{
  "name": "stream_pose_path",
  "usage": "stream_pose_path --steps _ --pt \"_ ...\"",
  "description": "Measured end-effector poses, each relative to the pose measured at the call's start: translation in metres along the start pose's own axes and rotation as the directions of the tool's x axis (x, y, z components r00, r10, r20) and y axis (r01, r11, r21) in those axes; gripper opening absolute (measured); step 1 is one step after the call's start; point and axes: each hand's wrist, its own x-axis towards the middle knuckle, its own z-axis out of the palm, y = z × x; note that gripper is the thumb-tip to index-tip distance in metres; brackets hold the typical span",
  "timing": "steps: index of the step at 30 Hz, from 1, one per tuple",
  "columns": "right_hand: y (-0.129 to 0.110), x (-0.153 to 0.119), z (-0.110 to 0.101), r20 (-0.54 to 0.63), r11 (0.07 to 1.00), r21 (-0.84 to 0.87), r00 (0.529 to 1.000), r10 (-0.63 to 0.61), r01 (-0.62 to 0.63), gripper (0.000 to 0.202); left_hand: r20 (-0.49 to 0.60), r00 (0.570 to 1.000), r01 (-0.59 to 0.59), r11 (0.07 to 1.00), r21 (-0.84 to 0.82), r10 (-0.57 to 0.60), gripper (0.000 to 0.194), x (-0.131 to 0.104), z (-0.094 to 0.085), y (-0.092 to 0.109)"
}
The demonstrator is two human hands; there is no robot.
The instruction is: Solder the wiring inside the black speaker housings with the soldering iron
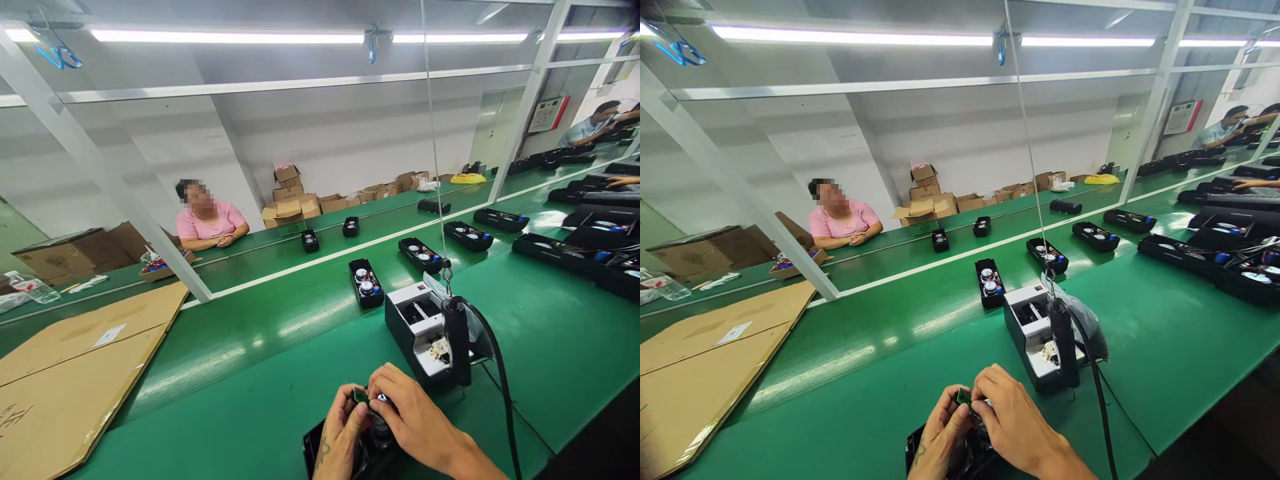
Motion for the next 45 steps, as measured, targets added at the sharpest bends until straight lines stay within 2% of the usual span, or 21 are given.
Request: stream_pose_path --steps 3,6,8,11,14,16,19,22,25,27,28,30,32,34,36,38,42,45 --pt "-0.007 -0.003 -0.003 0.031 0.984 0.136 0.993 0.111 -0.114 0.013 0.015 0.999 -0.039 0.995 0.088 0.037 0.049 0.000 0.000 0.003" --pt "-0.013 -0.003 -0.005 0.054 0.948 0.230 0.976 0.212 -0.219 0.011 -0.044 0.998 -0.041 0.960 0.277 0.055 0.043 -0.001 0.005 0.007" --pt "-0.014 0.000 -0.007 0.062 0.931 0.262 0.967 0.247 -0.254 0.009 -0.078 0.996 -0.014 0.920 0.391 0.049 0.039 -0.002 0.009 0.009" --pt "-0.012 0.012 -0.012 0.078 0.875 0.389 0.957 0.278 -0.286 0.010 -0.068 0.997 0.004 0.870 0.493 0.035 0.036 -0.003 0.011 0.011" --pt "-0.004 0.029 -0.015 0.180 0.724 0.559 0.911 0.370 -0.404 0.026 -0.057 0.997 -0.011 0.860 0.510 0.047 0.039 -0.002 0.009 0.010" --pt "0.004 0.038 -0.016 0.250 0.646 0.589 0.870 0.426 -0.486 0.035 -0.070 0.996 -0.014 0.860 0.509 0.058 0.042 -0.002 0.006 0.008" --pt "0.016 0.045 -0.014 0.289 0.626 0.561 0.836 0.466 -0.543 0.041 -0.107 0.992 -0.007 0.878 0.478 0.067 0.046 -0.003 0.005 0.004" --pt "0.028 0.046 -0.010 0.255 0.684 0.479 0.833 0.491 -0.550 0.037 -0.146 0.986 -0.014 0.921 0.388 0.077 0.050 -0.007 0.009 0.002" --pt "0.034 0.043 -0.011 0.153 0.810 0.309 0.867 0.475 -0.498 0.021 -0.150 0.987 -0.011 0.960 0.278 0.054 0.055 -0.010 0.011 0.000" --pt "0.032 0.038 -0.015 0.091 0.871 0.173 0.888 0.451 -0.460 0.011 -0.112 0.993 -0.008 0.984 0.175 0.028 0.058 -0.009 0.008 -0.004" --pt "0.030 0.036 -0.018 0.056 0.891 0.106 0.897 0.438 -0.442 0.013 -0.078 0.997 0.001 0.994 0.112 0.008 0.060 -0.009 0.006 -0.006" --pt "0.023 0.031 -0.022 -0.024 0.931 -0.027 0.931 0.364 -0.364 0.042 -0.019 0.999 0.029 1.000 -0.013 -0.029 0.062 -0.007 0.000 -0.012" --pt "0.016 0.026 -0.024 -0.054 0.972 -0.113 0.978 0.200 -0.205 0.066 -0.015 0.999 0.046 0.992 -0.114 -0.048 0.061 -0.005 -0.005 -0.017" --pt "0.013 0.024 -0.021 -0.009 0.992 -0.124 1.000 -0.006 0.005 0.062 -0.046 0.998 0.041 0.984 -0.171 -0.049 0.059 -0.004 -0.007 -0.020" --pt "0.014 0.025 -0.015 0.044 0.979 -0.108 0.985 -0.166 0.170 0.048 -0.058 0.997 0.045 0.980 -0.195 -0.058 0.060 -0.005 -0.007 -0.021" --pt "0.020 0.029 -0.008 0.086 0.955 -0.132 0.963 -0.257 0.267 0.037 -0.061 0.995 0.069 0.974 -0.215 -0.083 0.061 -0.007 -0.006 -0.019" --pt "0.033 0.036 -0.003 0.094 0.933 -0.175 0.948 -0.303 0.315 0.015 -0.151 0.982 0.072 0.965 -0.254 -0.113 0.060 -0.011 0.005 -0.011" --pt "0.031 0.031 -0.005 0.055 0.925 -0.217 0.950 -0.309 0.313 0.011 -0.167 0.981 0.054 0.966 -0.253 -0.099 0.058 -0.011 0.014 -0.003"
